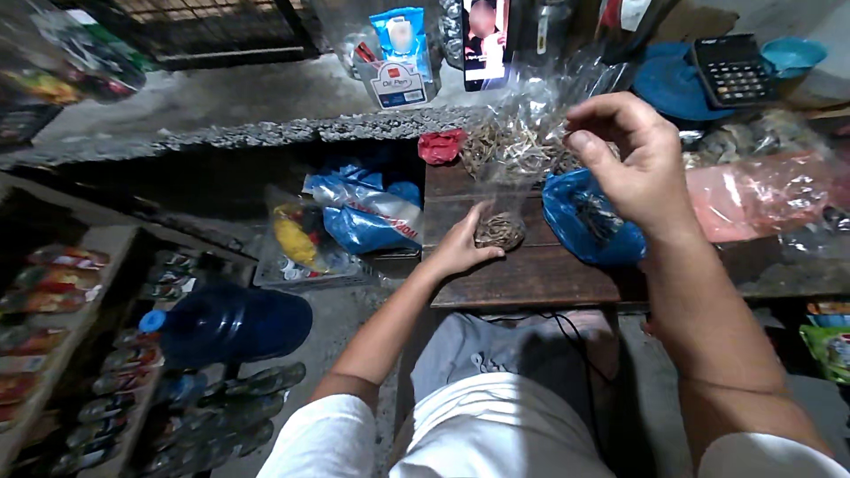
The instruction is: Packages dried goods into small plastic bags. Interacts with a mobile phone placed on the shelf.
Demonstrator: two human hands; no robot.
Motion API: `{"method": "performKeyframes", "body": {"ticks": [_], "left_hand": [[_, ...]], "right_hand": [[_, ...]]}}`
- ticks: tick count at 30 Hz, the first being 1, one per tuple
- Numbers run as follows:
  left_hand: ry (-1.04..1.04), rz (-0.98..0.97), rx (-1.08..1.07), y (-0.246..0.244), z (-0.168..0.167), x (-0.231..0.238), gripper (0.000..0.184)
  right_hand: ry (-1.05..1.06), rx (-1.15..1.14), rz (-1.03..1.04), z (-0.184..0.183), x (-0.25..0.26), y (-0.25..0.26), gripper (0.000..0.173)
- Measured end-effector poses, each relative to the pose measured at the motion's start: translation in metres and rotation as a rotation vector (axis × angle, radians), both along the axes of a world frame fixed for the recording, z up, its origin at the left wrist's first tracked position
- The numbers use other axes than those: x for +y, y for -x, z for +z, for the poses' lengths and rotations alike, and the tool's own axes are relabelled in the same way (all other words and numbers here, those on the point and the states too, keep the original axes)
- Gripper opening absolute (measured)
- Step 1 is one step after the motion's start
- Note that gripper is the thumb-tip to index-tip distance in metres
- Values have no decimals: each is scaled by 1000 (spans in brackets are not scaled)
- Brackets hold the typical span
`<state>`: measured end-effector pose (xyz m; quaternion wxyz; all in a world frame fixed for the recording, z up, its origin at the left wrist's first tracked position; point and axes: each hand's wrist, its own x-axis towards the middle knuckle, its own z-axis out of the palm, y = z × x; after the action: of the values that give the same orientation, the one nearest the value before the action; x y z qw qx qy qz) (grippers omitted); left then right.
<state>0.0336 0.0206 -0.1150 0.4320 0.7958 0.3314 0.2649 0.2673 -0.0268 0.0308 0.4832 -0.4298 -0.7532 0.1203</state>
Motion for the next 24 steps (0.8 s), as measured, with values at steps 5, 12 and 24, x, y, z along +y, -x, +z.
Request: {"method": "performKeyframes", "body": {"ticks": [5, 12, 24], "left_hand": [[-79, 13, -19, 1, 0, -4, 83], [-124, 33, -8, 4, -5, -6, 84], [13, 86, -93, 5, -10, -1, 69]], "right_hand": [[-32, -374, 160, 10, 4, 14, 29], [530, -947, 212, 27, 23, 45, 33], [681, -701, -199, 33, 15, -42, 17]]}}
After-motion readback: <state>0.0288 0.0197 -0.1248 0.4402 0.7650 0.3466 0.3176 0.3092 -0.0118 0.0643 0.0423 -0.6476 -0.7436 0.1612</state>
